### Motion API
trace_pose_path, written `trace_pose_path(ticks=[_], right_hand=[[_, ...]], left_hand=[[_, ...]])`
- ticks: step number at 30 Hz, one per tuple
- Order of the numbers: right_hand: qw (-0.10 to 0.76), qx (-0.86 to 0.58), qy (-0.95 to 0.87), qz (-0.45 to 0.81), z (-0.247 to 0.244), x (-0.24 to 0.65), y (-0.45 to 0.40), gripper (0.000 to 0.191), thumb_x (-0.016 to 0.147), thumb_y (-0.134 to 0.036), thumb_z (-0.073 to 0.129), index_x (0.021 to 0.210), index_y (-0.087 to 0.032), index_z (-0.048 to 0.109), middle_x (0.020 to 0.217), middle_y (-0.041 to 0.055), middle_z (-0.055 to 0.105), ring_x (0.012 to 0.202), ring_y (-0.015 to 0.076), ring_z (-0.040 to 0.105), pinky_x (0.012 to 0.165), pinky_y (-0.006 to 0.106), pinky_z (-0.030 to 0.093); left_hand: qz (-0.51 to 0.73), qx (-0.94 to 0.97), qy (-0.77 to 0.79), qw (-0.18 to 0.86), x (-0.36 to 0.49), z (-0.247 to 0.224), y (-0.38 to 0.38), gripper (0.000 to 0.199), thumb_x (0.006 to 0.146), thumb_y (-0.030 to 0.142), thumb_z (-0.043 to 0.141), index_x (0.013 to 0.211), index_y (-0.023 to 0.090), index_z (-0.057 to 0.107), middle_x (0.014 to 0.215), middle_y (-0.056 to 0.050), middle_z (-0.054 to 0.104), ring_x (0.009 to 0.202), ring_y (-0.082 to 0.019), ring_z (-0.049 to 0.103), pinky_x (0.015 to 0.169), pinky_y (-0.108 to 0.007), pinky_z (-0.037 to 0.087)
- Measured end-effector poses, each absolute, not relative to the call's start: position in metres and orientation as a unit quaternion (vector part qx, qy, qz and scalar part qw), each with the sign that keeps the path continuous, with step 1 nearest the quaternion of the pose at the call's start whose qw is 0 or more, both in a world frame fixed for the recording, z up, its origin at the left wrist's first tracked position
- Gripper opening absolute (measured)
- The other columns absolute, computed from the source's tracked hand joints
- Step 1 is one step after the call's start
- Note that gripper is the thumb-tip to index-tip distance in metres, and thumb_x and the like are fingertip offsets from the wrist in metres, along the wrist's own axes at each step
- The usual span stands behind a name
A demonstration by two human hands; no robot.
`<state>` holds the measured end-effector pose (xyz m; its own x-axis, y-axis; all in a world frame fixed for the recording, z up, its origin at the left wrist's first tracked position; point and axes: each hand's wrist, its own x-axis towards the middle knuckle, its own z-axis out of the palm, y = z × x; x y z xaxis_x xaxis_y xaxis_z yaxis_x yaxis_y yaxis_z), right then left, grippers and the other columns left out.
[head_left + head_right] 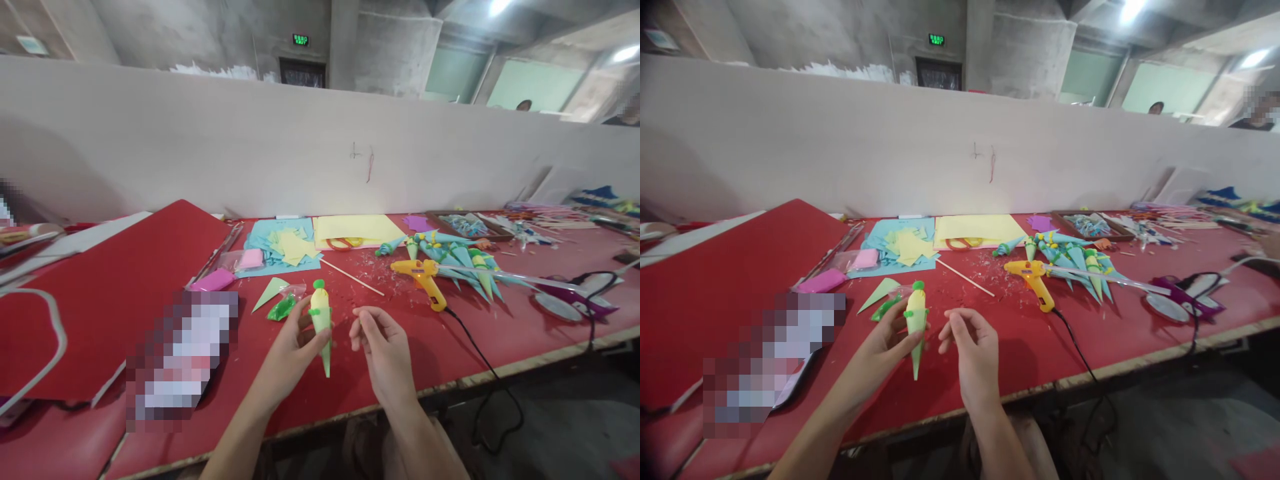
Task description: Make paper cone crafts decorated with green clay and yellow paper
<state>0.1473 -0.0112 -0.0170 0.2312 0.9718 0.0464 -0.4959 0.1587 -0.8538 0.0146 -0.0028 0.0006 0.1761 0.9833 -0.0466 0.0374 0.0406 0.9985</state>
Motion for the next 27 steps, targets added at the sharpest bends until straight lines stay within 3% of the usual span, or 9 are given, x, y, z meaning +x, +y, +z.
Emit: trace_pose_path(ticks=[7,14,20,27], right_hand=[[0.687,-0.352,-0.298,0.561,-0.014,0.145,-0.011,0.022,0.07,-0.028,0.067,0.09,-0.018,0.068,0.082,0.0043,0.071,0.076,0.0167,0.066,0.075,0.033,0.052],[0.694,-0.378,-0.318,0.524,-0.015,0.148,-0.012,0.01,0.072,-0.028,0.066,0.07,-0.018,0.064,0.058,-0.003,0.064,0.051,0.0091,0.06,0.049,0.019,0.049],[0.705,-0.417,-0.328,0.47,-0.014,0.146,-0.014,0.02,0.072,-0.027,0.064,0.09,-0.017,0.066,0.082,0.0046,0.071,0.074,0.0168,0.067,0.071,0.03,0.053],[0.679,-0.469,-0.469,0.315,-0.01,0.147,-0.022,0.006,0.075,-0.024,0.06,0.077,-0.02,0.064,0.071,0.0002,0.064,0.065,0.0136,0.061,0.061,0.025,0.05]], left_hand=[[0.427,0.533,0.455,0.572,0.014,-0.003,-0.004,0.056,0.075,0.031,0.058,0.125,0.025,0.034,0.103,-0.004,0.059,0.093,-0.019,0.058,0.074,-0.03,0.049],[0.422,0.535,0.431,0.591,0.019,0.0,-0.008,0.056,0.074,0.028,0.058,0.123,0.023,0.032,0.097,-0.002,0.06,0.079,-0.016,0.063,0.072,-0.03,0.051],[0.409,0.544,0.436,0.588,0.021,0.005,-0.01,0.055,0.073,0.027,0.059,0.121,0.022,0.033,0.102,-0.003,0.06,0.078,-0.016,0.064,0.073,-0.03,0.051],[0.414,0.551,0.408,0.598,0.025,-0.002,-0.01,0.055,0.071,0.027,0.061,0.119,0.022,0.035,0.1,-0.003,0.061,0.076,-0.014,0.062,0.069,-0.027,0.051]])
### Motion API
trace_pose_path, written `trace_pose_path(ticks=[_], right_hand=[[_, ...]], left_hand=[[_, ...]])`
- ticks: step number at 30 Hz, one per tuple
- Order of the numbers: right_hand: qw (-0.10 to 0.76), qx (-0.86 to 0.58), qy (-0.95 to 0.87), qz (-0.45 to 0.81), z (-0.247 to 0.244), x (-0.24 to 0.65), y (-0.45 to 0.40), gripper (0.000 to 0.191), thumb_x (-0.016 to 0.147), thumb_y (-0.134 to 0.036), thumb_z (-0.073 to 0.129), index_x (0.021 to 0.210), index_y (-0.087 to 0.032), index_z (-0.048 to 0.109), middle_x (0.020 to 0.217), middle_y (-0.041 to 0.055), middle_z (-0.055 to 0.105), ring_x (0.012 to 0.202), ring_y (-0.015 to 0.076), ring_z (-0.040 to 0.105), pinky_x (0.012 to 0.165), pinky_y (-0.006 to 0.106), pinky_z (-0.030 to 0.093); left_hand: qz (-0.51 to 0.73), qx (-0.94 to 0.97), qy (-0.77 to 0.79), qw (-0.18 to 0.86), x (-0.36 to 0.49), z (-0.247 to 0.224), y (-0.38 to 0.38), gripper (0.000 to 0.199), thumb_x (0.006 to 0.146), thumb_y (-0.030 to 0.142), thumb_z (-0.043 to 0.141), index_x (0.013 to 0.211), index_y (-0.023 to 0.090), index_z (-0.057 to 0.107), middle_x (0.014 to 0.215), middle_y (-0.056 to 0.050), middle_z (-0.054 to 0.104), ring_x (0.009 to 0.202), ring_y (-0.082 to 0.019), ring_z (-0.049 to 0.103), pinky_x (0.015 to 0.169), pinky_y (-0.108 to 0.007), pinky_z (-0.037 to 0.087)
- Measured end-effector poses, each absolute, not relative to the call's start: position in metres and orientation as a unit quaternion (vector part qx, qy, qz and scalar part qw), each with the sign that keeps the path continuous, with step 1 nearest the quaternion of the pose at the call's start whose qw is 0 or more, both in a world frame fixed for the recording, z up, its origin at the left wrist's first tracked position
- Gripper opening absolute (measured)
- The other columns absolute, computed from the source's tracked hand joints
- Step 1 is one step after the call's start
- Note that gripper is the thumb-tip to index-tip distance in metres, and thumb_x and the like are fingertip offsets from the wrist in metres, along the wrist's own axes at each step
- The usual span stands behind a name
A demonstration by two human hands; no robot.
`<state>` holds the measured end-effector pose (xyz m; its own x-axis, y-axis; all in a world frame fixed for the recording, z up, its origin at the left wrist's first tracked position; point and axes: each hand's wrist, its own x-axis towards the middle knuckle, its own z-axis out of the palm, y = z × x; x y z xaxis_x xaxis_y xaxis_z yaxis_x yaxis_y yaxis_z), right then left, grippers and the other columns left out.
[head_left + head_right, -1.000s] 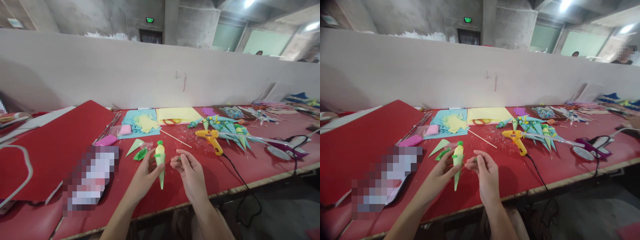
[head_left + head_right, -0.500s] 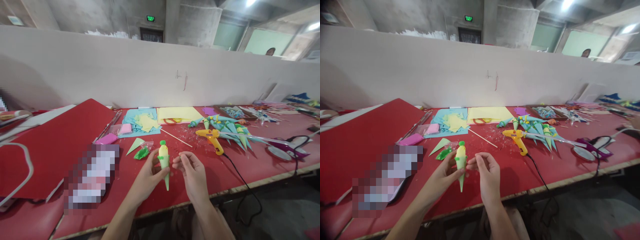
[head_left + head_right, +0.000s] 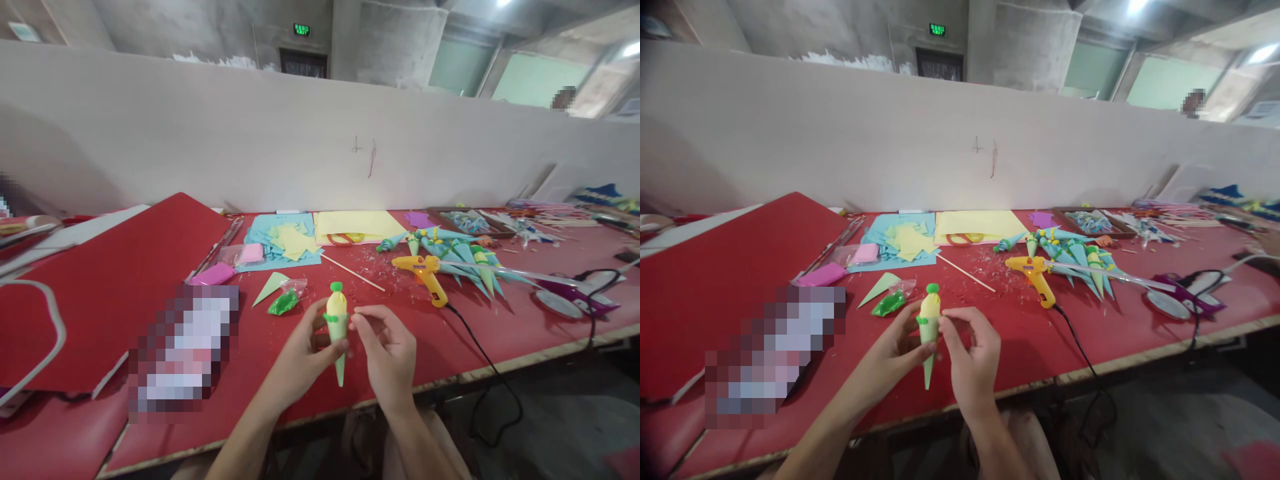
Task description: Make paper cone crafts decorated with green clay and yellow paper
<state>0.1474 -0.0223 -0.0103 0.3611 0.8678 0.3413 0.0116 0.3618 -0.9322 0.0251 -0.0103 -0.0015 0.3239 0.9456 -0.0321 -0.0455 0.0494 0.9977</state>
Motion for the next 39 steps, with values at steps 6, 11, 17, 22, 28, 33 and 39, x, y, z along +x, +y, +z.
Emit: trace_pose_path(ticks=[6,11,17,22,28,33,39], right_hand=[[0.647,-0.445,-0.565,0.254,-0.0088,0.1468,-0.0224,0.01,0.078,-0.017,0.056,0.079,-0.021,0.066,0.08,0.0031,0.059,0.077,0.0154,0.057,0.066,0.026,0.047],[0.631,-0.441,-0.597,0.225,-0.0087,0.1458,-0.0218,0.015,0.077,-0.017,0.058,0.083,-0.025,0.07,0.087,0.0038,0.052,0.083,0.0165,0.055,0.072,0.029,0.046],[0.632,-0.438,-0.577,0.274,-0.0137,0.1454,-0.0191,0.019,0.077,-0.016,0.056,0.085,-0.028,0.07,0.092,0.0033,0.051,0.091,0.0174,0.053,0.077,0.03,0.045],[0.641,-0.416,-0.544,0.346,-0.0133,0.1454,-0.0189,0.019,0.078,-0.018,0.053,0.082,-0.027,0.069,0.093,0.0034,0.05,0.091,0.0172,0.052,0.074,0.028,0.046],[0.646,-0.402,-0.512,0.4,-0.0125,0.145,-0.0189,0.009,0.077,-0.022,0.057,0.079,-0.024,0.066,0.093,0.0032,0.049,0.088,0.0164,0.053,0.069,0.025,0.046],[0.664,-0.367,-0.494,0.425,-0.0131,0.1445,-0.0179,0.006,0.077,-0.021,0.057,0.081,-0.023,0.061,0.089,0.002,0.051,0.084,0.0149,0.054,0.072,0.026,0.046],[0.673,-0.381,-0.518,0.364,-0.0108,0.1454,-0.0168,0.009,0.079,-0.025,0.053,0.08,-0.021,0.06,0.09,0.0036,0.05,0.087,0.0165,0.053,0.073,0.029,0.046]], left_hand=[[0.415,0.567,0.395,0.592,0.0246,-0.0042,-0.0102,0.051,0.072,0.027,0.061,0.118,0.022,0.038,0.108,-0.005,0.059,0.089,-0.018,0.06,0.073,-0.028,0.05],[0.417,0.574,0.404,0.578,0.0242,-0.0021,-0.0108,0.052,0.073,0.025,0.06,0.119,0.022,0.036,0.112,-0.007,0.056,0.091,-0.018,0.06,0.072,-0.028,0.05],[0.42,0.57,0.397,0.584,0.0249,0.0001,-0.0116,0.05,0.074,0.025,0.06,0.118,0.022,0.037,0.112,-0.006,0.056,0.085,-0.015,0.06,0.072,-0.027,0.05],[0.425,0.571,0.391,0.585,0.0265,-0.0011,-0.0118,0.048,0.074,0.025,0.06,0.117,0.024,0.037,0.112,-0.005,0.055,0.084,-0.014,0.059,0.072,-0.026,0.049],[0.427,0.587,0.385,0.57,0.0278,0.0014,-0.0132,0.048,0.074,0.022,0.059,0.117,0.024,0.038,0.107,-0.003,0.057,0.082,-0.014,0.059,0.07,-0.024,0.049],[0.421,0.601,0.38,0.564,0.0273,0.0022,-0.0139,0.048,0.075,0.02,0.058,0.118,0.026,0.037,0.101,-0.001,0.059,0.081,-0.012,0.059,0.07,-0.022,0.049],[0.409,0.63,0.423,0.507,0.0222,-0.0018,-0.0095,0.048,0.076,0.024,0.056,0.119,0.024,0.036,0.1,-0.004,0.059,0.084,-0.016,0.059,0.068,-0.025,0.049]])
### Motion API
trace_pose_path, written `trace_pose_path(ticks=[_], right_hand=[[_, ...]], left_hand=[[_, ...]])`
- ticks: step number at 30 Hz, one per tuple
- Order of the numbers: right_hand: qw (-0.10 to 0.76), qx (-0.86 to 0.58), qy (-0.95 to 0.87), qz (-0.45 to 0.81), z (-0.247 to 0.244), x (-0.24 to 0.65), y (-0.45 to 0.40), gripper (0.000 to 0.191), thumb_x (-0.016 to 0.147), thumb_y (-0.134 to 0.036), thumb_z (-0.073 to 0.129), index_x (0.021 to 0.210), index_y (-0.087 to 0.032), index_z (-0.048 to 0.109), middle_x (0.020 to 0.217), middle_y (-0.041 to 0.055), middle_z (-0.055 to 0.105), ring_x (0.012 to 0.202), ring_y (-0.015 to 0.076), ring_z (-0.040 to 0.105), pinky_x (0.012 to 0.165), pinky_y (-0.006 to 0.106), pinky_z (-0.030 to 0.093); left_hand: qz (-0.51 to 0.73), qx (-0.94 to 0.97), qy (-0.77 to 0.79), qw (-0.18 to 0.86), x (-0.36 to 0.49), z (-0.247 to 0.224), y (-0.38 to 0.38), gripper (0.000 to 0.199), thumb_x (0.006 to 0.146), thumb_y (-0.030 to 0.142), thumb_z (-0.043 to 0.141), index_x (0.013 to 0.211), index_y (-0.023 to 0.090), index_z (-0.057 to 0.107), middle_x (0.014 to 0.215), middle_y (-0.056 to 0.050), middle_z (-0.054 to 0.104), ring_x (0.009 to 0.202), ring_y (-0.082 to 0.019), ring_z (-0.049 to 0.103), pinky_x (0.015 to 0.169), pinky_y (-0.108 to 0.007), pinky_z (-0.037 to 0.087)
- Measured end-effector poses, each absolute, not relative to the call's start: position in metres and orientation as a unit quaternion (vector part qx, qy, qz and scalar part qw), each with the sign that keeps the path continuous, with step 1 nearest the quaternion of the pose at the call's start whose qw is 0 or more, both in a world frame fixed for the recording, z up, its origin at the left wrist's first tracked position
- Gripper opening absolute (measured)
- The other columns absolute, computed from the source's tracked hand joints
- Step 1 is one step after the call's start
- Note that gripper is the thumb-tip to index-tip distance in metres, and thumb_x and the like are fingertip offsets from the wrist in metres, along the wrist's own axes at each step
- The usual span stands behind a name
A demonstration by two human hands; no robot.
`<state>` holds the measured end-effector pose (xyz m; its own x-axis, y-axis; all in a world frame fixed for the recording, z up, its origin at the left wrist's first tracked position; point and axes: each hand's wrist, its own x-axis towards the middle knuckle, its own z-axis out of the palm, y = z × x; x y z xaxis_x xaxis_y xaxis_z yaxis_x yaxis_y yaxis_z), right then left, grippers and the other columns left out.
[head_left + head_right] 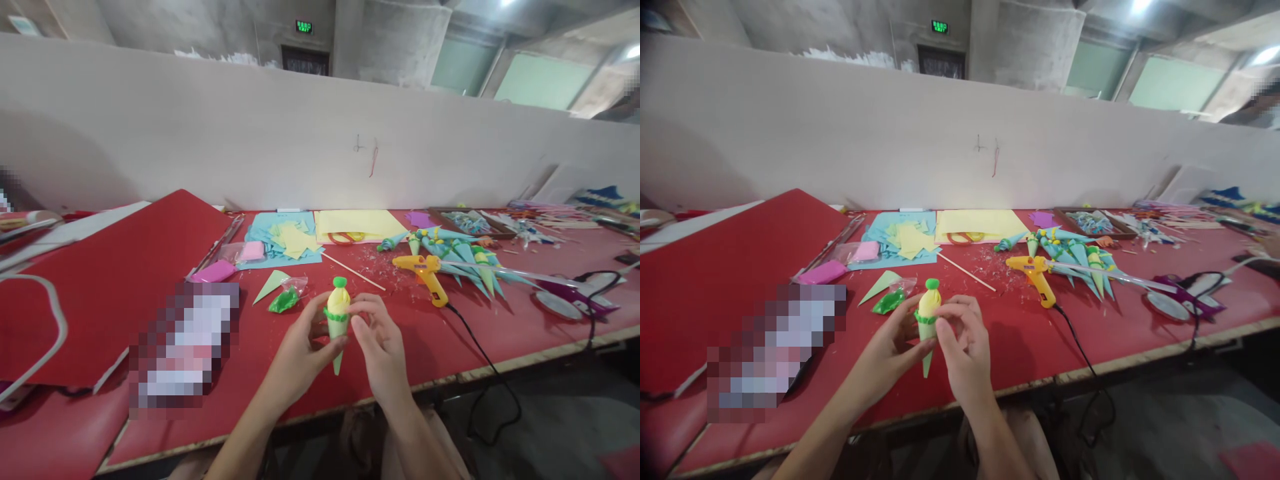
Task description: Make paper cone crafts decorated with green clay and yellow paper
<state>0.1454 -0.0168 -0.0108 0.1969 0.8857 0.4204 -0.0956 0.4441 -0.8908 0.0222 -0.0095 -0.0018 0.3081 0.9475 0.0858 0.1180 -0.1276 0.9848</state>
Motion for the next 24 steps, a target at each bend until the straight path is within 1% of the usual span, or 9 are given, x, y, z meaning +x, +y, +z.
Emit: trace_pose_path(ticks=[3,6,8,10,12,14,17,21,24], right_hand=[[0.675,-0.431,-0.499,0.331,-0.013,0.147,-0.015,0.011,0.081,-0.026,0.049,0.08,-0.02,0.059,0.087,0.0035,0.052,0.085,0.0162,0.052,0.072,0.028,0.045],[0.667,-0.469,-0.475,0.331,-0.017,0.147,-0.013,0.011,0.081,-0.026,0.048,0.084,-0.02,0.057,0.087,0.0032,0.053,0.081,0.0155,0.052,0.072,0.028,0.044],[0.663,-0.477,-0.474,0.329,-0.017,0.147,-0.014,0.011,0.081,-0.026,0.049,0.085,-0.02,0.057,0.088,0.0031,0.053,0.081,0.0153,0.051,0.073,0.028,0.044],[0.662,-0.476,-0.48,0.324,-0.017,0.146,-0.014,0.012,0.08,-0.027,0.049,0.086,-0.02,0.057,0.088,0.0028,0.053,0.082,0.015,0.051,0.073,0.027,0.043],[0.659,-0.475,-0.485,0.323,-0.016,0.145,-0.015,0.012,0.08,-0.027,0.049,0.085,-0.02,0.057,0.087,0.0026,0.053,0.081,0.015,0.051,0.072,0.027,0.043],[0.657,-0.475,-0.486,0.327,-0.015,0.144,-0.016,0.012,0.08,-0.025,0.049,0.084,-0.02,0.058,0.087,0.0026,0.054,0.081,0.0152,0.052,0.072,0.027,0.043],[0.652,-0.471,-0.491,0.334,-0.014,0.144,-0.016,0.011,0.079,-0.023,0.048,0.082,-0.02,0.058,0.086,0.003,0.054,0.084,0.0158,0.052,0.072,0.027,0.044],[0.652,-0.464,-0.494,0.34,-0.014,0.144,-0.015,0.01,0.078,-0.021,0.048,0.077,-0.019,0.058,0.085,0.0032,0.054,0.084,0.0159,0.053,0.071,0.026,0.044],[0.653,-0.457,-0.499,0.339,-0.015,0.144,-0.015,0.01,0.078,-0.02,0.048,0.075,-0.019,0.058,0.082,0.0027,0.054,0.082,0.0155,0.054,0.069,0.025,0.045]], left_hand=[[0.338,0.688,0.502,0.401,0.019,-0.009,-0.006,0.048,0.077,0.024,0.052,0.121,0.02,0.034,0.093,-0.006,0.061,0.083,-0.02,0.06,0.066,-0.03,0.048],[0.251,0.741,0.575,0.237,0.017,-0.014,-0.004,0.041,0.08,0.022,0.047,0.119,0.017,0.038,0.101,-0.011,0.06,0.089,-0.024,0.059,0.071,-0.035,0.046],[0.202,0.746,0.615,0.159,0.016,-0.012,-0.004,0.037,0.081,0.024,0.046,0.117,0.018,0.041,0.109,-0.013,0.059,0.093,-0.026,0.059,0.069,-0.033,0.045],[0.167,0.735,0.647,0.113,0.014,-0.006,-0.003,0.037,0.08,0.032,0.048,0.115,0.02,0.044,0.109,-0.011,0.059,0.091,-0.027,0.06,0.062,-0.031,0.045],[0.175,0.724,0.664,0.069,0.01,0.001,0.002,0.039,0.08,0.043,0.047,0.114,0.022,0.045,0.103,-0.008,0.062,0.085,-0.025,0.062,0.056,-0.029,0.043],[0.211,0.714,0.668,0.004,0.003,0.005,0.01,0.039,0.083,0.048,0.04,0.112,0.024,0.048,0.098,-0.007,0.063,0.085,-0.024,0.061,0.056,-0.028,0.043],[0.212,0.697,0.676,-0.105,-0.008,0.002,0.022,0.036,0.084,0.041,0.04,0.108,0.017,0.051,0.103,-0.013,0.061,0.096,-0.028,0.056,0.067,-0.033,0.045],[0.13,0.71,0.686,-0.095,-0.015,-0.009,0.031,0.03,0.083,0.023,0.041,0.106,0.009,0.053,0.095,-0.017,0.063,0.091,-0.031,0.058,0.073,-0.041,0.044],[0.129,0.721,0.677,-0.071,-0.015,-0.012,0.03,0.029,0.086,0.019,0.035,0.105,0.008,0.053,0.095,-0.016,0.064,0.09,-0.029,0.06,0.072,-0.039,0.046]])
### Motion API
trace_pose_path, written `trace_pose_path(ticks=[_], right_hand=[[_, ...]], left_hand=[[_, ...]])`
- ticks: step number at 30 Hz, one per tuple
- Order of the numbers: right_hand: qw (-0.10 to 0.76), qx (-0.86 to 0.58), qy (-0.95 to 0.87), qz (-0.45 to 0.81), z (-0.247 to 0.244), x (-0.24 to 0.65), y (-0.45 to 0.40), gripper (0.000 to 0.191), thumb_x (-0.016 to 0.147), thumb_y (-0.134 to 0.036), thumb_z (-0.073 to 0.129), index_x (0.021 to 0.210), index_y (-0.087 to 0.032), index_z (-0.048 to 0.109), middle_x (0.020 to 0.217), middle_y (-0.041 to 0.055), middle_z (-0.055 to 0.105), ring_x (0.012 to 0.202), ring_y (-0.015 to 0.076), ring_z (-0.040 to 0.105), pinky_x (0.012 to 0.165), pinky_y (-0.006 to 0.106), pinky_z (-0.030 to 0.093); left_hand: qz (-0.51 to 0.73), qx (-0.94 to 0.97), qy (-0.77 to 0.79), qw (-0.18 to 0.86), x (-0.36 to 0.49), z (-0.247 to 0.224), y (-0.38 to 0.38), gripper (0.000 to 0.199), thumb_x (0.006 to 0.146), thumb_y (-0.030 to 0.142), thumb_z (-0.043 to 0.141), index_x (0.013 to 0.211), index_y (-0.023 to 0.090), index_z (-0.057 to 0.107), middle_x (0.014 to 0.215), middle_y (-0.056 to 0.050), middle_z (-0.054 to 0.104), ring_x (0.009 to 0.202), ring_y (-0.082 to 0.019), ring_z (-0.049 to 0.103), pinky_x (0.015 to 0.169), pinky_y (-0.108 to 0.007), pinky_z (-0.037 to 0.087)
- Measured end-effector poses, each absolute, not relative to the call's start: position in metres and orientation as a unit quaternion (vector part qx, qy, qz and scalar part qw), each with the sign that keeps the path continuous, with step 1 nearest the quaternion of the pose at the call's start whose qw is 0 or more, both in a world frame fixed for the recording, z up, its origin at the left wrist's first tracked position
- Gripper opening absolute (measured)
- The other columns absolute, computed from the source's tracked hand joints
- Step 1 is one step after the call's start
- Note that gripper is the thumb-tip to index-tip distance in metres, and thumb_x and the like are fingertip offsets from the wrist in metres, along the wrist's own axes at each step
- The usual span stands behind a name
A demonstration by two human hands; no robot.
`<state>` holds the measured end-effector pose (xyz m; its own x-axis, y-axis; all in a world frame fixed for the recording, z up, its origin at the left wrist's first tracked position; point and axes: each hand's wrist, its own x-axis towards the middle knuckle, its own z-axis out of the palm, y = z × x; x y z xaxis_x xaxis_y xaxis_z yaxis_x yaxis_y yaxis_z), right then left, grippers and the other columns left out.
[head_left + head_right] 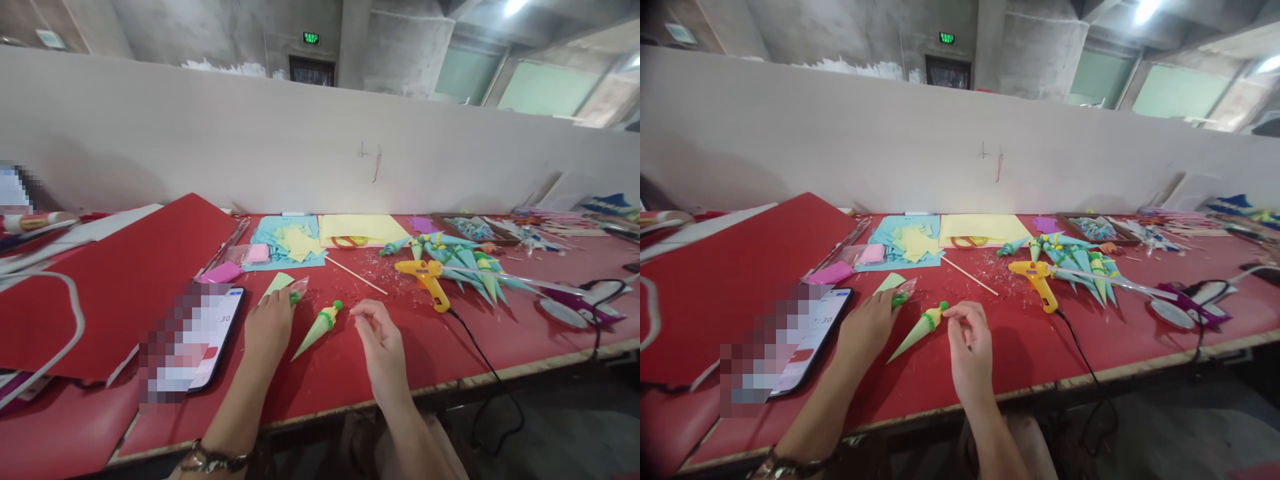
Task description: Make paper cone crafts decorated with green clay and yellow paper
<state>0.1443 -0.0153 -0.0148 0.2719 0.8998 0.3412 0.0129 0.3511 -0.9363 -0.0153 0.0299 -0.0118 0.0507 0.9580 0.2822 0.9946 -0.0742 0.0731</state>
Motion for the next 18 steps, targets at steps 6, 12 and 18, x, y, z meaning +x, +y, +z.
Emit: trace_pose_path(ticks=[6,12,18], right_hand=[[0.649,-0.459,-0.5,0.344,-0.012,0.146,-0.017,0.018,0.081,-0.023,0.048,0.095,-0.02,0.059,0.092,0.0052,0.06,0.086,0.0161,0.058,0.075,0.028,0.047],[0.642,-0.405,-0.562,0.328,-0.007,0.149,-0.018,0.02,0.083,-0.023,0.048,0.084,-0.021,0.068,0.088,0.0054,0.063,0.088,0.0177,0.059,0.075,0.029,0.049],[0.607,-0.392,-0.573,0.387,-0.009,0.151,-0.017,0.018,0.079,-0.021,0.054,0.088,-0.022,0.07,0.091,0.0068,0.065,0.086,0.0186,0.061,0.071,0.028,0.052]], left_hand=[[-0.298,-0.816,-0.487,-0.087,-0.012,0.001,0.013,0.035,0.087,0.019,0.033,0.121,0.023,0.043,0.123,-0.005,0.054,0.112,-0.015,0.051,0.09,-0.027,0.043],[-0.359,-0.829,-0.414,-0.111,-0.014,0.002,-0.002,0.039,0.083,0.011,0.035,0.119,0.023,0.045,0.123,-0.007,0.054,0.117,-0.017,0.047,0.094,-0.034,0.042],[-0.391,-0.827,-0.391,-0.106,-0.014,0.002,-0.003,0.014,0.081,0.011,0.04,0.082,0.022,0.05,0.113,-0.009,0.061,0.112,-0.02,0.052,0.087,-0.037,0.047]])
